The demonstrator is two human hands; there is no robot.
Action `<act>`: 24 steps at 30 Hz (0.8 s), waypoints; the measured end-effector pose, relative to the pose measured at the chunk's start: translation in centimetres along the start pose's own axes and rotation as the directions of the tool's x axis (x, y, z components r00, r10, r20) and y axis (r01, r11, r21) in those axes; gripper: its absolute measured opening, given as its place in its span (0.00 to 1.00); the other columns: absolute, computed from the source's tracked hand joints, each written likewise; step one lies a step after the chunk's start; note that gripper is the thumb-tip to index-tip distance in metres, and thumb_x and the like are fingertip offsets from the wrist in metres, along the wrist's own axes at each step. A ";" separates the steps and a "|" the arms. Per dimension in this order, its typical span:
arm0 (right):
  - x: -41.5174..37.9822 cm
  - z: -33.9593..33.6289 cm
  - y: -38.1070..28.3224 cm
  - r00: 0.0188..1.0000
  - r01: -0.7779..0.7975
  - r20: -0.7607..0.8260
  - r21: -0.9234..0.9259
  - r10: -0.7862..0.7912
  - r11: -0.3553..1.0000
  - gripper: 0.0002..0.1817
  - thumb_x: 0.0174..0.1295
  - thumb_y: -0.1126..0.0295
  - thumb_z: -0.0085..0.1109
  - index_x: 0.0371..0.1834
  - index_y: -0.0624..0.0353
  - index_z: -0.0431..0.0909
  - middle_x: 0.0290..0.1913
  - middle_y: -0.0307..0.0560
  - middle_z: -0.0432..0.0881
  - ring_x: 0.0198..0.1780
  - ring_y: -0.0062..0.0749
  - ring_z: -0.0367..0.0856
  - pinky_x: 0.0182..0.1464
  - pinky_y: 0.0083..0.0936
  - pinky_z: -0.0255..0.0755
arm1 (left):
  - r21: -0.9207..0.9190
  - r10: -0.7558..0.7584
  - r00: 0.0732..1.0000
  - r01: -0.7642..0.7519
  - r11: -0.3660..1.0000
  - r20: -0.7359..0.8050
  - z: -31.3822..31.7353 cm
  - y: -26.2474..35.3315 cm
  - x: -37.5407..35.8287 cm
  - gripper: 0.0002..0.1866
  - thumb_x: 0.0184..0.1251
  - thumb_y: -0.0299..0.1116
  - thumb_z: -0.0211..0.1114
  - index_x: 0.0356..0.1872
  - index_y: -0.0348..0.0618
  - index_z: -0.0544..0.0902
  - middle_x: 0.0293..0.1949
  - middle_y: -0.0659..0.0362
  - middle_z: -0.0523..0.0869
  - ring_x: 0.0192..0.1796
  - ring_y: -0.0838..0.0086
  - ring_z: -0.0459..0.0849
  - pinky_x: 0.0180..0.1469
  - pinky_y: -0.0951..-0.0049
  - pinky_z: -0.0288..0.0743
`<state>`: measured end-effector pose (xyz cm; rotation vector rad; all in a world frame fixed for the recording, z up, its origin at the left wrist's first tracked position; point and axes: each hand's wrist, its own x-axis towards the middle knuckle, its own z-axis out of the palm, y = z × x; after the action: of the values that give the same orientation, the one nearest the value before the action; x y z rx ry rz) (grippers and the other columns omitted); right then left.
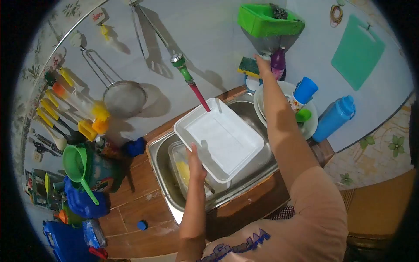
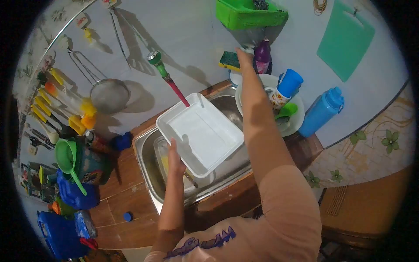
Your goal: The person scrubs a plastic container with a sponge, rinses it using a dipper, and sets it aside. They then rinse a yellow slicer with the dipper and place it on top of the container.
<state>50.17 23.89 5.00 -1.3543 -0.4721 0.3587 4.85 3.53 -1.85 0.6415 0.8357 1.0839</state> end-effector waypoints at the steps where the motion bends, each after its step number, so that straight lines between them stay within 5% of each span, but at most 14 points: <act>1: -0.9 -0.2 -0.5 0.999 -0.012 -0.037 -0.064 0.009 0.998 0.39 0.46 0.58 0.69 0.58 0.69 0.65 0.53 0.53 0.73 0.44 0.35 0.78 0.43 0.33 0.75 | -0.003 -0.008 1.000 0.008 1.000 -0.008 0.1 0.1 -0.3 0.27 0.71 0.48 0.49 0.65 0.49 0.56 0.54 0.55 0.71 0.52 0.65 0.74 0.51 0.61 0.74; 5: -1.3 -1.3 -2.0 0.999 -0.052 -0.003 -0.225 0.053 0.973 0.45 0.43 0.49 0.71 0.58 0.70 0.65 0.55 0.54 0.72 0.46 0.34 0.77 0.43 0.31 0.75 | -0.008 0.010 1.000 -0.009 1.000 0.014 0.4 0.9 -0.4 0.27 0.71 0.48 0.48 0.66 0.50 0.54 0.56 0.55 0.70 0.54 0.64 0.74 0.53 0.60 0.73; 8: -7.3 -2.2 -8.3 0.962 -0.272 0.030 -0.044 0.273 0.961 0.46 0.43 0.49 0.70 0.60 0.72 0.65 0.58 0.57 0.71 0.56 0.42 0.73 0.54 0.38 0.69 | -0.034 0.059 0.997 -0.057 0.998 0.054 0.4 1.2 -0.9 0.27 0.72 0.47 0.47 0.67 0.50 0.53 0.58 0.55 0.68 0.55 0.63 0.73 0.54 0.60 0.72; 9: -4.4 -2.8 -5.6 0.970 -0.144 0.175 -0.134 0.166 0.980 0.45 0.45 0.44 0.67 0.57 0.73 0.67 0.56 0.57 0.73 0.52 0.41 0.77 0.48 0.41 0.72 | -0.048 0.080 0.994 -0.077 0.996 0.067 0.6 1.5 -1.1 0.27 0.72 0.46 0.47 0.67 0.51 0.52 0.58 0.55 0.68 0.56 0.63 0.73 0.55 0.60 0.72; 11: -4.2 -2.3 -3.1 0.961 -0.136 0.196 -0.275 0.193 0.952 0.41 0.49 0.43 0.63 0.53 0.72 0.70 0.52 0.58 0.75 0.47 0.40 0.79 0.46 0.39 0.73 | -0.037 0.046 0.998 -0.044 0.998 0.045 1.0 2.3 -2.1 0.27 0.72 0.46 0.47 0.67 0.51 0.52 0.59 0.55 0.68 0.56 0.63 0.73 0.55 0.60 0.72; 14: -14.2 -2.4 -7.6 0.872 0.225 0.468 -0.642 0.141 0.733 0.31 0.56 0.44 0.56 0.44 0.67 0.76 0.42 0.59 0.81 0.41 0.41 0.81 0.45 0.36 0.72 | -0.012 0.035 0.999 -0.034 0.999 0.027 1.0 3.2 -3.3 0.28 0.72 0.47 0.47 0.67 0.52 0.51 0.59 0.55 0.68 0.56 0.62 0.73 0.55 0.60 0.72; 16: -25.4 -1.6 -8.3 0.857 0.384 0.506 -0.504 -0.096 0.774 0.27 0.62 0.45 0.47 0.45 0.62 0.73 0.40 0.54 0.81 0.42 0.44 0.80 0.47 0.37 0.70 | -0.008 0.042 0.998 -0.042 0.999 0.048 0.2 3.2 -3.8 0.28 0.72 0.48 0.47 0.68 0.53 0.51 0.59 0.55 0.68 0.57 0.62 0.72 0.55 0.60 0.72; 17: -29.6 -0.9 -7.1 0.831 0.407 0.553 -0.523 -0.065 0.749 0.26 0.66 0.46 0.41 0.47 0.61 0.72 0.41 0.58 0.80 0.45 0.50 0.79 0.48 0.40 0.70 | -0.012 0.051 0.996 -0.050 0.999 0.074 -0.8 2.7 -3.5 0.29 0.72 0.49 0.47 0.68 0.53 0.51 0.59 0.55 0.68 0.57 0.63 0.72 0.55 0.60 0.72; 18: -32.9 -0.4 -4.2 0.727 0.495 0.686 -0.537 0.013 0.683 0.25 0.68 0.49 0.38 0.48 0.60 0.73 0.40 0.58 0.80 0.45 0.50 0.79 0.48 0.41 0.69 | -0.015 0.059 0.993 -0.058 0.998 0.100 -1.5 2.5 -3.6 0.29 0.71 0.49 0.47 0.68 0.53 0.50 0.59 0.55 0.68 0.57 0.63 0.72 0.55 0.60 0.72; 19: -36.1 -0.5 -0.1 0.521 0.418 0.843 -0.388 0.133 0.821 0.24 0.70 0.51 0.34 0.50 0.60 0.72 0.44 0.60 0.78 0.48 0.54 0.77 0.52 0.42 0.67 | 0.001 0.052 0.993 -0.053 0.999 0.103 -1.7 2.9 -4.0 0.30 0.71 0.50 0.47 0.68 0.53 0.50 0.59 0.55 0.68 0.57 0.63 0.72 0.55 0.60 0.71; 20: -40.0 -0.9 2.2 0.344 0.588 0.939 -0.204 -0.014 0.783 0.19 0.69 0.58 0.37 0.50 0.60 0.71 0.49 0.60 0.76 0.53 0.52 0.74 0.55 0.41 0.64 | 0.020 0.047 0.993 -0.050 0.999 0.106 -1.9 3.5 -4.4 0.30 0.71 0.50 0.47 0.68 0.52 0.50 0.59 0.54 0.68 0.58 0.63 0.71 0.55 0.60 0.71; 21: -44.0 -1.2 -4.0 0.224 0.638 0.951 -0.308 0.213 0.706 0.15 0.65 0.66 0.44 0.50 0.60 0.72 0.55 0.60 0.72 0.58 0.51 0.69 0.57 0.39 0.63 | 0.036 0.043 0.993 -0.047 0.998 0.109 -2.1 4.0 -5.0 0.31 0.71 0.50 0.47 0.69 0.52 0.50 0.59 0.54 0.68 0.58 0.64 0.71 0.56 0.60 0.71; 22: -45.5 -0.9 -0.9 0.134 0.798 0.975 0.002 -0.180 0.603 0.14 0.59 0.71 0.49 0.48 0.60 0.73 0.54 0.59 0.72 0.57 0.52 0.69 0.55 0.38 0.64 | 0.091 0.042 0.995 -0.051 0.995 0.096 -2.2 4.5 -6.0 0.31 0.71 0.50 0.47 0.69 0.51 0.50 0.59 0.54 0.68 0.58 0.64 0.71 0.56 0.61 0.70; 24: -43.6 1.3 1.4 0.237 0.697 0.966 -0.099 -0.099 0.710 0.14 0.57 0.73 0.50 0.48 0.59 0.72 0.51 0.59 0.72 0.54 0.57 0.69 0.55 0.39 0.64 | 0.202 0.037 0.997 -0.051 0.978 0.072 -2.2 4.9 -7.9 0.31 0.71 0.50 0.47 0.69 0.50 0.51 0.59 0.53 0.68 0.58 0.65 0.70 0.56 0.62 0.69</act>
<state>12.31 3.09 -1.23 -1.3409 -2.0654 0.5478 -1.26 -2.07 2.90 0.8678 0.8835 1.0183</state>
